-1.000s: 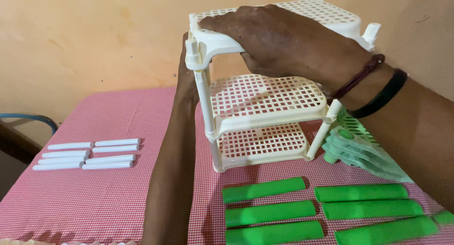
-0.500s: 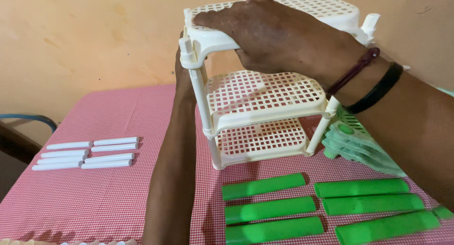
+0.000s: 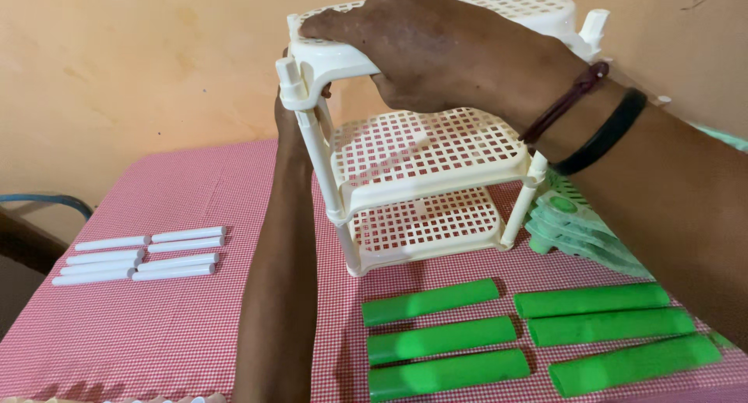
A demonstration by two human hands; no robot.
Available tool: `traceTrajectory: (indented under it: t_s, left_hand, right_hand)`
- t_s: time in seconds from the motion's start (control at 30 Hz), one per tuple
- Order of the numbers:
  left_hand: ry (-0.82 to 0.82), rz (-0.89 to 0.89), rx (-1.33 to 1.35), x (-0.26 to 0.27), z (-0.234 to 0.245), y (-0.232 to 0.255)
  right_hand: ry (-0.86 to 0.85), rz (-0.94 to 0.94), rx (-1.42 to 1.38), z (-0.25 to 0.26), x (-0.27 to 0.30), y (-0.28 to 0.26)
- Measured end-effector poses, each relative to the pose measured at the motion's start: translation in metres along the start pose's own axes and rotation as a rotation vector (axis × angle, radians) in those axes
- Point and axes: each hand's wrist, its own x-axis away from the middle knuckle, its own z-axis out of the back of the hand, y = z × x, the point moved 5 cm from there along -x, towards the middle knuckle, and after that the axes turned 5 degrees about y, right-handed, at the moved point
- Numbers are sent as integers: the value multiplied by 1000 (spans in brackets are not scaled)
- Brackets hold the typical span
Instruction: The person assembles a three-tier white plastic storage rack by inserting white plastic connectors and vertical rods into the shelf units. They repeatedly pick up connectors and rods, align them with the shelf holes, and press them into place until the rack stands upright.
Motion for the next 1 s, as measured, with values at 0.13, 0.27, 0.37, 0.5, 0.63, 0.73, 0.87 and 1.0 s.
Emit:
traceTrajectory:
  t_s: [0.13, 0.27, 0.37, 0.5, 0.63, 0.73, 0.87, 1.0]
  left_hand:
    - [-9, -7, -1, 0, -2, 4]
    - [-22, -13, -48, 4, -12, 5]
    - [-145, -80, -59, 4, -25, 12]
    - [-40, -57, -12, 6, -23, 15]
    - [-28, -72, -73, 9, -18, 10]
    - [4, -61, -89, 5, -11, 6]
    - [-3, -68, -39, 6, -13, 10]
    - [-68, -8, 11, 5, -29, 20]
  right_hand:
    - [-21, -36, -3, -4, -6, 4]
    - [-19, -60, 12, -2, -3, 9]
    - [8, -31, 16, -3, -7, 8]
    - [26, -27, 59, -2, -8, 9]
    - [-25, -76, 41, -3, -6, 13]
    - [-27, -67, 55, -3, -4, 10]
    - [4, 10, 39, -6, 0, 6]
    - [77, 122, 5, -2, 3, -1]
